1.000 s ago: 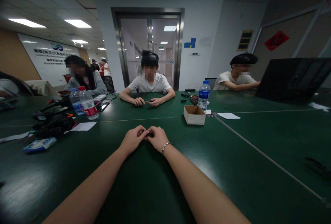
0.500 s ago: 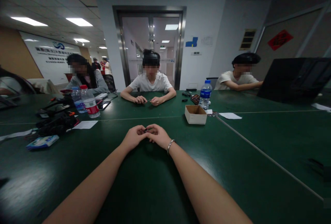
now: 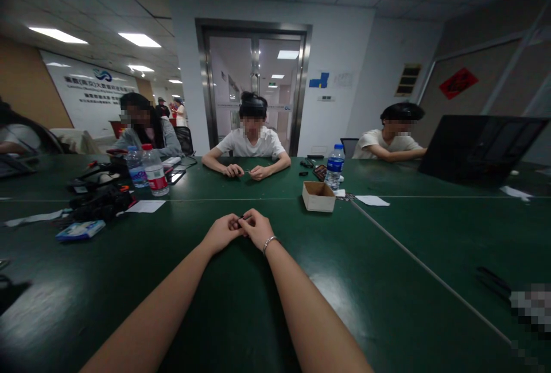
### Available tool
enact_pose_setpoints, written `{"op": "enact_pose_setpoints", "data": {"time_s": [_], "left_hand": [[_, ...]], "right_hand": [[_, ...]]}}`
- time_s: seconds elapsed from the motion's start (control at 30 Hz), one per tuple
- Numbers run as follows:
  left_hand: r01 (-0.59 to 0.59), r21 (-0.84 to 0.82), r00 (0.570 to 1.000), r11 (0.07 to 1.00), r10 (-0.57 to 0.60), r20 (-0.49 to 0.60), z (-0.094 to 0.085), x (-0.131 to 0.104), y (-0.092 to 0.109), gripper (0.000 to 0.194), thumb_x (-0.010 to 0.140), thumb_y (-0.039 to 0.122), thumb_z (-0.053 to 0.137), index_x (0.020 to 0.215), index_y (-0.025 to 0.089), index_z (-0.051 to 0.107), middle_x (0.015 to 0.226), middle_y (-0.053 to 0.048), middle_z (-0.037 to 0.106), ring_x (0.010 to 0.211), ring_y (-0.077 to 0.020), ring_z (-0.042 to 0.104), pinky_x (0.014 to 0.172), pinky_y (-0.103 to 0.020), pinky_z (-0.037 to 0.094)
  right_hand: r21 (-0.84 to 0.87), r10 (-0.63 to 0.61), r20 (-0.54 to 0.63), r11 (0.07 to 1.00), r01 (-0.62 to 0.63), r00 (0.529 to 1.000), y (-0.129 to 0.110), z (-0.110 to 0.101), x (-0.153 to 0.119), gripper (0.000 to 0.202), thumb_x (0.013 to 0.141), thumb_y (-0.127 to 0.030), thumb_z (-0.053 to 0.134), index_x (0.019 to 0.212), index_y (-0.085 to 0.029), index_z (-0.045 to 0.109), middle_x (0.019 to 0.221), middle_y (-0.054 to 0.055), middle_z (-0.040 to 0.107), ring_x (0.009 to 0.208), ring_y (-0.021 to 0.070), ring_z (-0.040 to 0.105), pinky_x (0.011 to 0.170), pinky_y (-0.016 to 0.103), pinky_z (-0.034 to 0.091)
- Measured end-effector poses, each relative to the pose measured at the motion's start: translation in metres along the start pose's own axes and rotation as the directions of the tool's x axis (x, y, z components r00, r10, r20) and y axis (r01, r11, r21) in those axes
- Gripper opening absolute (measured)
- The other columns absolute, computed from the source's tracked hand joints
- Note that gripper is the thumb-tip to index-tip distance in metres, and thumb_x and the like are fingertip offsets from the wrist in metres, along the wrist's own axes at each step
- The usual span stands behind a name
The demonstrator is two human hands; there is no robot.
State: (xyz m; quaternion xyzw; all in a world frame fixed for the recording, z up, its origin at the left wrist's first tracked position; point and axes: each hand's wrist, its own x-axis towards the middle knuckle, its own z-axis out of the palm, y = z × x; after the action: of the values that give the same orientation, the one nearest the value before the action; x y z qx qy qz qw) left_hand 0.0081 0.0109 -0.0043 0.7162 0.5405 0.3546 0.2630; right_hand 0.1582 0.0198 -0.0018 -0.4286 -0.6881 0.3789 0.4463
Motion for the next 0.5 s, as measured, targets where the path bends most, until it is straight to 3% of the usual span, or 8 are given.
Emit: {"op": "enact_pose_setpoints", "data": {"time_s": [0.13,0.27,0.33,0.4,0.47,0.5], "left_hand": [[-0.030,-0.012,1.000,0.999,0.030,-0.009,-0.004,-0.012,0.001,0.043,0.066,0.038,0.066,0.103,0.018,0.057,0.081,-0.002,0.058,0.072,-0.0147,0.053,0.065,-0.025,0.042],[0.024,0.034,0.999,0.999,-0.023,-0.034,-0.013,-0.041,0.016,0.054,0.071,0.031,0.060,0.121,0.016,0.046,0.098,-0.006,0.057,0.087,-0.0175,0.054,0.076,-0.028,0.043],[0.076,0.091,0.997,0.993,-0.077,0.006,-0.022,-0.068,0.030,0.052,0.073,0.032,0.058,0.122,0.018,0.046,0.103,-0.007,0.055,0.089,-0.0184,0.054,0.075,-0.029,0.044],[0.097,0.126,0.987,0.987,-0.112,0.116,-0.040,-0.104,0.044,0.049,0.074,0.035,0.056,0.121,0.024,0.047,0.107,-0.005,0.054,0.080,-0.0170,0.055,0.069,-0.029,0.045],[0.087,0.142,0.963,0.986,-0.119,0.242,-0.069,-0.147,0.054,0.042,0.076,0.039,0.054,0.117,0.032,0.050,0.110,-0.002,0.054,0.076,-0.0157,0.056,0.066,-0.028,0.046],[0.087,0.174,0.963,0.981,-0.128,0.239,-0.088,-0.170,0.055,0.038,0.076,0.040,0.055,0.113,0.034,0.054,0.110,0.000,0.055,0.081,-0.0166,0.057,0.072,-0.029,0.046]], "right_hand": [[-0.173,-0.056,-0.050,0.984,0.047,0.997,0.002,0.001,-0.001,0.014,0.075,-0.026,0.062,0.086,-0.019,0.056,0.071,-0.002,0.060,0.059,0.0119,0.057,0.051,0.020,0.046],[-0.189,-0.021,-0.024,0.982,0.017,0.999,-0.002,-0.001,-0.006,0.014,0.075,-0.022,0.063,0.087,-0.018,0.060,0.077,0.000,0.061,0.058,0.0107,0.057,0.050,0.020,0.047],[-0.149,0.030,0.013,0.988,-0.028,0.999,-0.006,-0.006,-0.013,0.013,0.075,-0.022,0.062,0.086,-0.017,0.060,0.079,0.001,0.061,0.050,0.0084,0.054,0.043,0.018,0.043],[-0.080,0.093,0.071,0.993,-0.087,0.993,-0.012,-0.016,-0.026,0.015,0.075,-0.026,0.063,0.085,-0.015,0.058,0.079,0.001,0.060,0.042,0.0056,0.049,0.037,0.016,0.037],[0.011,0.129,0.164,0.991,-0.133,0.978,-0.021,-0.030,-0.046,0.024,0.074,-0.034,0.063,0.085,-0.013,0.058,0.075,0.001,0.059,0.043,0.0059,0.050,0.037,0.016,0.036],[0.056,0.144,0.215,0.986,-0.159,0.966,-0.027,-0.039,-0.058,0.029,0.073,-0.038,0.064,0.086,-0.013,0.058,0.073,0.002,0.059,0.046,0.0074,0.052,0.039,0.017,0.037]]}}
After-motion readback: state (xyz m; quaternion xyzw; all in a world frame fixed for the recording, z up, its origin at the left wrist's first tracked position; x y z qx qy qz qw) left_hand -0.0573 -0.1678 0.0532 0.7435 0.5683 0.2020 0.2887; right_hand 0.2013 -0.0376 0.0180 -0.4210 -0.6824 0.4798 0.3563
